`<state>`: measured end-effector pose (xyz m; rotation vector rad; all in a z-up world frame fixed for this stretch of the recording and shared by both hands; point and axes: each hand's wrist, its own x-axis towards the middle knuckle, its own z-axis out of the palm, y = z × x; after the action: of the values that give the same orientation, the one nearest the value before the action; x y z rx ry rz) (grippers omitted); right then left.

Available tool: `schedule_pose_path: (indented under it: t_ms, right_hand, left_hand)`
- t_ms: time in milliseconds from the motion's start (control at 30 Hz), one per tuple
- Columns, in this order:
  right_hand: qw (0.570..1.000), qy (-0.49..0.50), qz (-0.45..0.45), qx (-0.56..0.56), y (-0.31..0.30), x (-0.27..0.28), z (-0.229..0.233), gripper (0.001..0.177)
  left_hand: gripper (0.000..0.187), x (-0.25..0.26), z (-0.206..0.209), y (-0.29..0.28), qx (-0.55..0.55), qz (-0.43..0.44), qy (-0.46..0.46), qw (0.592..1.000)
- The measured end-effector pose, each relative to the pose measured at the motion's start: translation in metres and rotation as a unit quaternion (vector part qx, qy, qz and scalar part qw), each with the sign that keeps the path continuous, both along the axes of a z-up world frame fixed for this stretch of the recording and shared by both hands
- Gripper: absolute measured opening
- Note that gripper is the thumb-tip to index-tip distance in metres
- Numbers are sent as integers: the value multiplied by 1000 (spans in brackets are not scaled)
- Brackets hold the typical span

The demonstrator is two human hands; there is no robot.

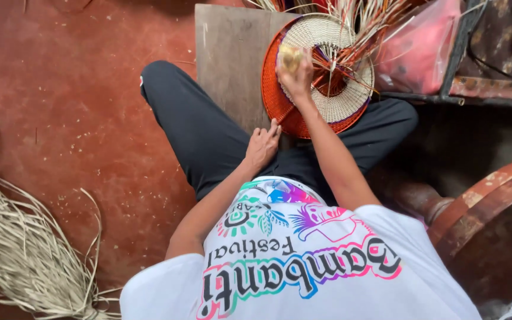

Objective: Weaving a circular basket or mat using natural fibers and a small hand tool while sitting on the floor.

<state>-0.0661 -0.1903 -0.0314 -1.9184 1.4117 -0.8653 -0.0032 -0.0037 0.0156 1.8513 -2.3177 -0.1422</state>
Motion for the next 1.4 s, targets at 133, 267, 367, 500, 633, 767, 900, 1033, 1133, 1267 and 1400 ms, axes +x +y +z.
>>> schedule_pose_path:
  t_ms: [133, 267, 367, 500, 633, 767, 900, 1033, 1133, 1267, 1400]
  right_hand:
    - [999, 5, -30, 20, -8, 4, 15, 40]
    - [997, -34, 71, 8, 62, -11, 46, 27]
    - [997, -51, 10, 63, 72, -23, 40, 38]
    - [999, -24, -8, 21, 5, -6, 6, 26]
    - [996, 54, -69, 16, -28, -1, -14, 30]
    - [988, -7, -59, 145, 29, -19, 39, 36]
    - [995, -15, -22, 100, 42, -36, 19, 35]
    - [995, 54, -82, 24, -17, -17, -12, 31]
    - [992, 83, -95, 23, -24, -17, -17, 31]
    - [991, 61, -92, 77, 28, -26, 24, 38]
    - [996, 30, -48, 68, 34, -30, 23, 45]
  left_hand:
    - [36, 0, 4, -2, 5, 10, 1, 1000]
    - [31, 0, -7, -3, 8, 9, 12, 1000]
    - [38, 1, 3, -3, -10, 5, -16, 1000]
    - [39, 2, 2, -6, 17, -2, -1, 1000]
    - [39, 1, 6, -4, 23, 2, -23, 999]
    - [38, 1, 6, -1, 22, 15, -22, 999]
    - [39, -1, 2, 1, 37, 7, -10, 999]
    - [38, 1, -1, -3, 20, -4, -16, 1000]
    - [38, -1, 2, -1, 31, 2, -21, 999]
    - [38, -1, 3, 0, 37, 14, -18, 999]
    - [40, -1, -4, 4, 36, 9, -15, 999]
